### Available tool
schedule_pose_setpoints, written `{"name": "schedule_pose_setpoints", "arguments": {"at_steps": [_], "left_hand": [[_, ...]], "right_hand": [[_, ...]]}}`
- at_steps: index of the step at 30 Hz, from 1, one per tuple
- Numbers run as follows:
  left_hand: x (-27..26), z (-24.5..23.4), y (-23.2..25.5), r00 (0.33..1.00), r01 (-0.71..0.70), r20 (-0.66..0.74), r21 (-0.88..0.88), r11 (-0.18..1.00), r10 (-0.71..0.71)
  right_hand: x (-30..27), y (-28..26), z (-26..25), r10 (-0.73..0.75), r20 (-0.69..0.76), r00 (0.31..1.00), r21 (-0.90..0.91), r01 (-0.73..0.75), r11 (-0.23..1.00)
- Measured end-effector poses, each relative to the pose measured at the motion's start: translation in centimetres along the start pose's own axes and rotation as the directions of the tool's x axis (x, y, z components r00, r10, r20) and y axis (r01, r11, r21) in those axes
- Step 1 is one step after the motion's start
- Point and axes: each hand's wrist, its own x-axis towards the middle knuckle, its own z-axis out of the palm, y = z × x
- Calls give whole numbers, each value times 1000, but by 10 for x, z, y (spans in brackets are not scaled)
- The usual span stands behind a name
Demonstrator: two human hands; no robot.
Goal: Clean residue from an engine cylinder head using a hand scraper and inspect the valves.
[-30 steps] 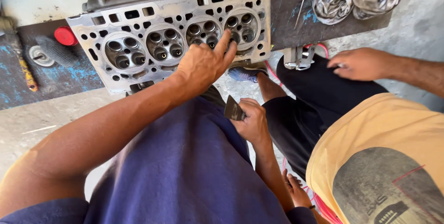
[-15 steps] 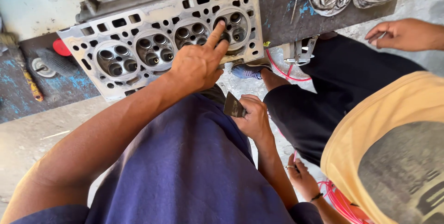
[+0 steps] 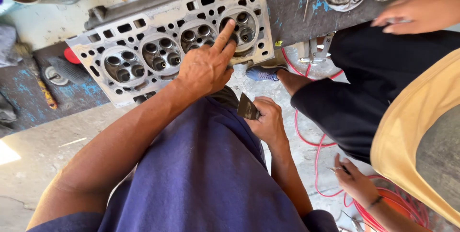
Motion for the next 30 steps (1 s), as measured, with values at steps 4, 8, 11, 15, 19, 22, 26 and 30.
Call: {"name": "schedule_pose_setpoints", "arguments": {"at_steps": [4, 8, 11, 15, 19, 22, 26, 30], "left_hand": [[-5, -12, -3, 994, -29, 102, -24, 999, 31], [-6, -11, -1, 998, -7, 58, -38, 999, 9], [-5, 1, 1, 1000, -23, 1, 42, 999, 23], [-6, 6, 1, 999, -35, -12, 146, 989, 37], [-4, 5, -13, 994, -112, 27, 274, 955, 109], [1, 21, -24, 986, -167, 68, 380, 910, 152], [5, 22, -26, 986, -165, 109, 476, 864, 129], [1, -22, -13, 971, -164, 223, 344, 925, 89]], "right_hand": [[-9, 15, 2, 16, -20, 1000, 12, -16, 1000], [-6, 11, -1, 25, -52, 998, 63, -22, 998], [-8, 7, 0, 17, -50, 999, 32, -16, 999], [-21, 8, 4, 39, -55, 998, 3, -38, 999], [-32, 6, 5, 57, -38, 998, -41, -59, 997], [-39, 4, 8, 74, -39, 997, -15, -74, 997], [-43, 2, 10, 88, -42, 995, -19, -89, 996], [-45, 6, 16, 86, -42, 995, -13, -86, 996]]}}
